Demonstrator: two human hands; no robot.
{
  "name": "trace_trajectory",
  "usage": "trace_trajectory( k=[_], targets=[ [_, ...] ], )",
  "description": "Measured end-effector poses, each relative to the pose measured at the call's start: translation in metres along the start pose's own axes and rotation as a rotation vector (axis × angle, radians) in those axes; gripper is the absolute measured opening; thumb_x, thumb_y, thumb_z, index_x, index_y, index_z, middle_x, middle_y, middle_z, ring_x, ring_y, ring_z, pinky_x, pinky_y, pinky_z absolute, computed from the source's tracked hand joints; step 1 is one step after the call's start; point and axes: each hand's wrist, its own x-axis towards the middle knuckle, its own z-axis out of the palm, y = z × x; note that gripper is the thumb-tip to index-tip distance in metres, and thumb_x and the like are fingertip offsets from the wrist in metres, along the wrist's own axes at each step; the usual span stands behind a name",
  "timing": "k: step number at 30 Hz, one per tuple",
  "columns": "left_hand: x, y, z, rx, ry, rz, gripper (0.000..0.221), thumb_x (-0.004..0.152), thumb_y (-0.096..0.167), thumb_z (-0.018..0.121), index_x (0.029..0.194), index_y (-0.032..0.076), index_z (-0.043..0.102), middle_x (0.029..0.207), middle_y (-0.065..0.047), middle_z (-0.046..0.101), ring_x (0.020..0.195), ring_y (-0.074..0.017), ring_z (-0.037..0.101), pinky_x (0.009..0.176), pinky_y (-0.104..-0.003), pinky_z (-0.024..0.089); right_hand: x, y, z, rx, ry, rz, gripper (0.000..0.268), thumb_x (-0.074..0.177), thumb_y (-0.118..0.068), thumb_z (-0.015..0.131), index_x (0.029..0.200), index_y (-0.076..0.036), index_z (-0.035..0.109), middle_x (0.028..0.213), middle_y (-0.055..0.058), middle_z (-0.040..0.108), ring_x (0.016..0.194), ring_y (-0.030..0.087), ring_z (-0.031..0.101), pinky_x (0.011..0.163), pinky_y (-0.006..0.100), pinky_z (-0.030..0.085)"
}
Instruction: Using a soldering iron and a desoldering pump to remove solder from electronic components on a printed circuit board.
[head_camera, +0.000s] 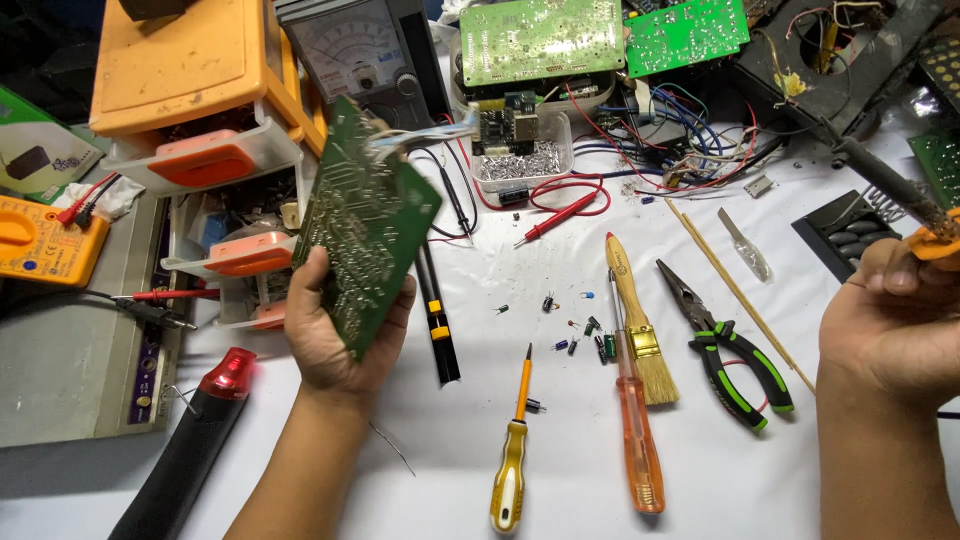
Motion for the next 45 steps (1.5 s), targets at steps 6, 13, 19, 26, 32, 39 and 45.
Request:
trace_trajectory(
  k=[6, 13, 19, 26, 32, 39, 45],
  targets=[
    [0.0, -0.008, 0.011, 0.056, -0.062, 0.07, 0.047, 0.078, 0.015, 0.05, 0.123, -0.001, 0.043, 0.113, -0.019, 0.053, 0.104, -0.0314, 0.052, 0.093, -0.046, 0.043, -0.006, -0.006, 0.012, 0.002, -0.006, 0.0, 0.017, 0.067, -0.027, 0.056, 0.069, -0.011, 0.049, 0.067, -0.002, 0.041, 0.059, 0.007, 0.033, 0.061, 0.017, 0.027],
    [-0.009, -0.015, 0.022, 0.309, 0.09, 0.06, 0.041, 0.078, 0.019, 0.049, 0.114, -0.001, 0.051, 0.105, -0.016, 0.059, 0.093, -0.0281, 0.058, 0.08, -0.04, 0.051, -0.036, -0.015, 0.054, 0.076, 0.081, 0.053, 0.016, 0.075, -0.029, 0.063, 0.082, -0.018, 0.054, 0.074, -0.003, 0.05, 0.051, 0.009, 0.032, 0.053, 0.02, 0.028],
    [-0.015, -0.026, 0.023, 0.476, 0.261, -0.005, 0.028, 0.076, 0.017, 0.057, 0.095, -0.004, 0.058, 0.086, -0.016, 0.064, 0.073, -0.0256, 0.062, 0.059, -0.036, 0.054, -0.065, -0.013, 0.074, -0.09, -0.111, -0.042, 0.013, 0.086, -0.029, 0.055, 0.084, -0.023, 0.044, 0.078, -0.002, 0.037, 0.07, 0.013, 0.042, 0.047, 0.022, 0.033],
    [-0.018, -0.041, 0.017, 0.609, 0.061, 0.035, 0.033, 0.078, 0.017, 0.053, 0.103, -0.003, 0.058, 0.096, -0.015, 0.064, 0.086, -0.0231, 0.063, 0.075, -0.034, 0.054, -0.084, -0.006, 0.074, -0.16, -0.303, -0.061, 0.012, 0.084, -0.024, 0.054, 0.086, -0.015, 0.046, 0.074, 0.002, 0.042, 0.061, 0.016, 0.046, 0.053, 0.028, 0.049],
    [-0.019, -0.045, 0.01, 0.815, 0.051, 0.034, 0.023, 0.08, 0.024, 0.055, 0.09, 0.004, 0.063, 0.081, -0.004, 0.063, 0.074, -0.0127, 0.059, 0.068, -0.027, 0.052, -0.094, 0.004, 0.073, -0.183, -0.473, -0.099, 0.011, 0.084, -0.019, 0.051, 0.084, -0.009, 0.047, 0.068, 0.007, 0.047, 0.058, 0.017, 0.048, 0.05, 0.026, 0.046],
    [-0.024, -0.048, 0.02, 0.628, 0.056, -0.103, 0.033, 0.079, 0.019, 0.052, 0.105, 0.0, 0.056, 0.097, -0.013, 0.064, 0.087, -0.0231, 0.062, 0.075, -0.036, 0.055, -0.1, 0.008, 0.08, -0.168, -0.626, -0.105, 0.009, 0.085, -0.017, 0.05, 0.084, -0.008, 0.049, 0.061, 0.008, 0.047, 0.043, 0.019, 0.042, 0.048, 0.029, 0.04],
    [-0.024, -0.052, 0.019, 0.524, 0.021, -0.173, 0.036, 0.079, 0.017, 0.051, 0.109, -0.002, 0.053, 0.099, -0.016, 0.062, 0.088, -0.0257, 0.061, 0.075, -0.039, 0.055, -0.104, 0.009, 0.08, -0.247, -0.67, -0.121, 0.009, 0.084, -0.018, 0.05, 0.085, -0.008, 0.049, 0.062, 0.008, 0.05, 0.047, 0.018, 0.048, 0.058, 0.031, 0.045]
  ],
)
